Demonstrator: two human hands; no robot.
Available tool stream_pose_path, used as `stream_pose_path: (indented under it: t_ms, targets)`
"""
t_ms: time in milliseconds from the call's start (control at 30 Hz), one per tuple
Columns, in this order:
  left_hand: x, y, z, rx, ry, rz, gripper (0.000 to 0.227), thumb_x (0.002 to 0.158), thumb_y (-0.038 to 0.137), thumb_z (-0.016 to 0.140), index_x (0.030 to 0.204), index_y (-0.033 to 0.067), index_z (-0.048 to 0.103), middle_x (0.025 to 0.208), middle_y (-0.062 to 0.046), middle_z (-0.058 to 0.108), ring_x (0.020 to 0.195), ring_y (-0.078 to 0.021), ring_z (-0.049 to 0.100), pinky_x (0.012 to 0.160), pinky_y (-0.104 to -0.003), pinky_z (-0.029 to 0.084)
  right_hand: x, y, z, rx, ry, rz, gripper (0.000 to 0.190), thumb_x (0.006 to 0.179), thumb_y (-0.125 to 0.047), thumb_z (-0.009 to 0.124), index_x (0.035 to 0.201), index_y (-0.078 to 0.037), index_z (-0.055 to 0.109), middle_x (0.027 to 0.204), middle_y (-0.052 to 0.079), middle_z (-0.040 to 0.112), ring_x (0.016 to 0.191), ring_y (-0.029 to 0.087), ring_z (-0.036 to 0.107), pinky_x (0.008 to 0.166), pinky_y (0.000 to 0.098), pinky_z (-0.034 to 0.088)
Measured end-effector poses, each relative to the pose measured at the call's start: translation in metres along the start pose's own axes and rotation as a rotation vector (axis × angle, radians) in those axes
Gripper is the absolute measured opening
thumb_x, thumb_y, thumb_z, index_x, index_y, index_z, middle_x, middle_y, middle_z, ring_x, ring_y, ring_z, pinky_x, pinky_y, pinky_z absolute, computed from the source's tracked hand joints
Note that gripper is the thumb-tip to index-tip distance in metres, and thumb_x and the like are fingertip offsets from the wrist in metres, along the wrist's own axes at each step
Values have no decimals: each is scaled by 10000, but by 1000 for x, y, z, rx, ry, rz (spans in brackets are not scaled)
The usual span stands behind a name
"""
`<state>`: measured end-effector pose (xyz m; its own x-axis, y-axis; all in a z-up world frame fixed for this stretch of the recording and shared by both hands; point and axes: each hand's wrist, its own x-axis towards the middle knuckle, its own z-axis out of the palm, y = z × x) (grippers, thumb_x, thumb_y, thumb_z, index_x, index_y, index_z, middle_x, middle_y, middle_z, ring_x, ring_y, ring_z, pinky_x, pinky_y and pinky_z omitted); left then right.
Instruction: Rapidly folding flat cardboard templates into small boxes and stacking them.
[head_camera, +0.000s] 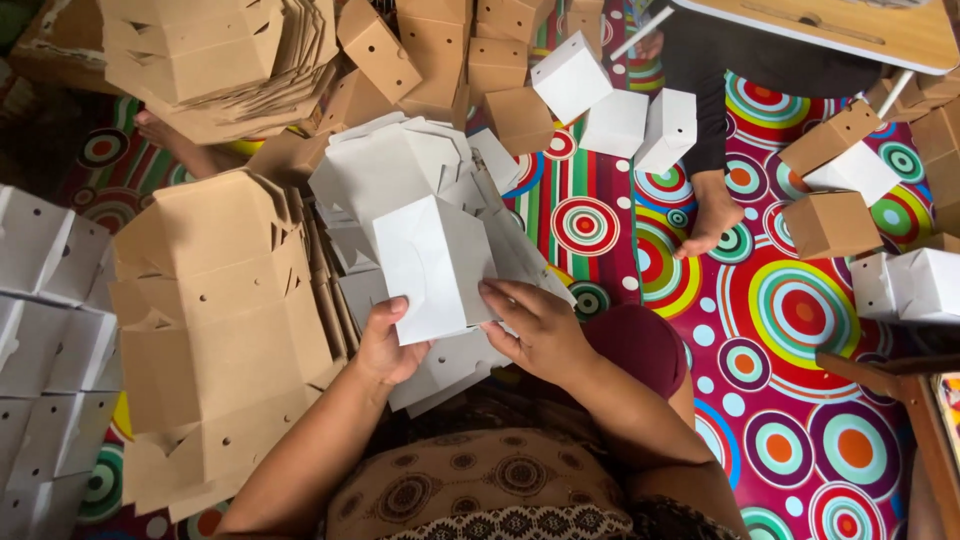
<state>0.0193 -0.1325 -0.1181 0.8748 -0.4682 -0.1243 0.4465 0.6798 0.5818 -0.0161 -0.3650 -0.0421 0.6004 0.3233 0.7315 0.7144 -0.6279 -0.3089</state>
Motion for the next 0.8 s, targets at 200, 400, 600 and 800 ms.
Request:
stream_pose_path:
  t_ms: [200, 400, 600, 800]
  targets:
    - [-24, 7, 17, -108, 106, -24, 636, 673, 395, 643, 1218, 71, 700, 950, -155, 753, 814, -334, 725, 798, -539, 594, -24, 52, -9, -180, 197, 327, 143, 921, -170, 792, 814, -129, 706, 670, 48, 610, 627, 303, 642, 584, 398, 532]
    - [-18, 10, 23, -117, 35, 102, 748, 664, 463, 653, 1285, 47, 625, 967, -146, 728, 830, -313, 709, 838, -496, 609, 23, 0, -8, 242, -29, 627, 548, 851, -85, 804, 1344, 37, 598, 980, 364, 693, 872, 501, 710, 666, 512, 600]
    - [-12, -28, -34, -33, -29, 150, 741, 619, 390, 656, 1273, 44, 623, 907, -176, 722, 797, -330, 736, 826, -521, 621, 0, 18, 12, 60, 101, 386, 221, 844, -54, 757, 1043, -145, 790, 911, 91, 747, 863, 340, 746, 753, 404, 595]
    - [-22, -8, 18, -58, -224, 216, 834, 611, 364, 684, 1361, 20, 560, 977, -181, 716, 856, -296, 721, 885, -492, 601, 5, 28, 11, 230, 281, 512, 130, 827, -14, 803, 949, -54, 785, 779, 122, 736, 746, 265, 727, 692, 354, 554]
